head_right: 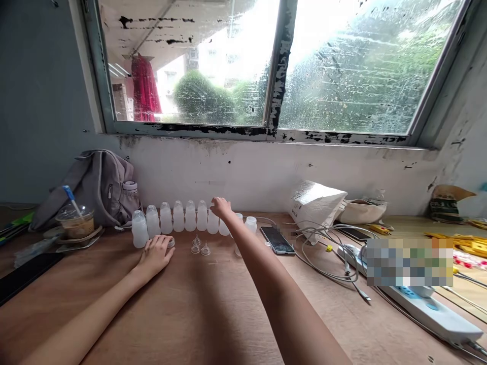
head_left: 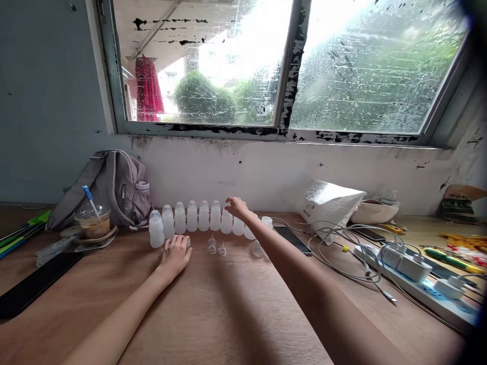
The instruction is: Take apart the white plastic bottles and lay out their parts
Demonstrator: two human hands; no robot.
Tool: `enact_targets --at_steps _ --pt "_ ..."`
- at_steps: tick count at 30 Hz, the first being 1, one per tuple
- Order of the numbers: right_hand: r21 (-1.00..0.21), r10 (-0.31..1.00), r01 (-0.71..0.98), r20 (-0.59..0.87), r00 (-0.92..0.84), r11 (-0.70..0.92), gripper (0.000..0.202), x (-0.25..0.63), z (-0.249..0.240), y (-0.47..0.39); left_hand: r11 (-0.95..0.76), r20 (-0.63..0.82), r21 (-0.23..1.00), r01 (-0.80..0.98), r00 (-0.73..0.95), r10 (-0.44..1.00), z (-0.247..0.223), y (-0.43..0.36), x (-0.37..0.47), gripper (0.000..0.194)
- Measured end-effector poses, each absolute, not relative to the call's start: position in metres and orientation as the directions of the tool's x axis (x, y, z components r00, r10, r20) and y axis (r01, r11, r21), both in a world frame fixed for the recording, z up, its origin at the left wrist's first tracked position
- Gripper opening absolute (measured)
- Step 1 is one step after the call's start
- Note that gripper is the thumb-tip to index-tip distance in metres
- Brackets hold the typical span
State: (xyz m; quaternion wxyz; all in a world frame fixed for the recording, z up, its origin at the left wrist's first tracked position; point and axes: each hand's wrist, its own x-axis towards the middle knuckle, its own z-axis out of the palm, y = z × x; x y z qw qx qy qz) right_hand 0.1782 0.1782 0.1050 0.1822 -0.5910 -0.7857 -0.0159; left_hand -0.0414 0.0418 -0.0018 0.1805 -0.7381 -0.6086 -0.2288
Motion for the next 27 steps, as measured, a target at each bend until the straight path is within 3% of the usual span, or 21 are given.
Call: enact_targets --at_steps 18,23,27 --pt "-0.193 0.916 0.944 0.357 -0.186 0.267 0.028 0.173 0.094 0.182 -0.193 0.534 -0.012 0.981 0.169 0.828 -0.007 0.043 -0.042 0.021" --pt "-0.172 0.866 0.931 0.451 -0.215 0.321 0.032 0.171 0.094 0.166 -0.257 0.539 -0.017 0.966 0.225 0.811 -0.003 0.039 -0.037 0.017" --pt "-0.132 0.798 0.882 0.502 -0.334 0.452 0.029 0.168 0.077 0.128 -0.292 0.537 -0.006 0.956 0.249 0.806 0.002 0.034 -0.029 0.013"
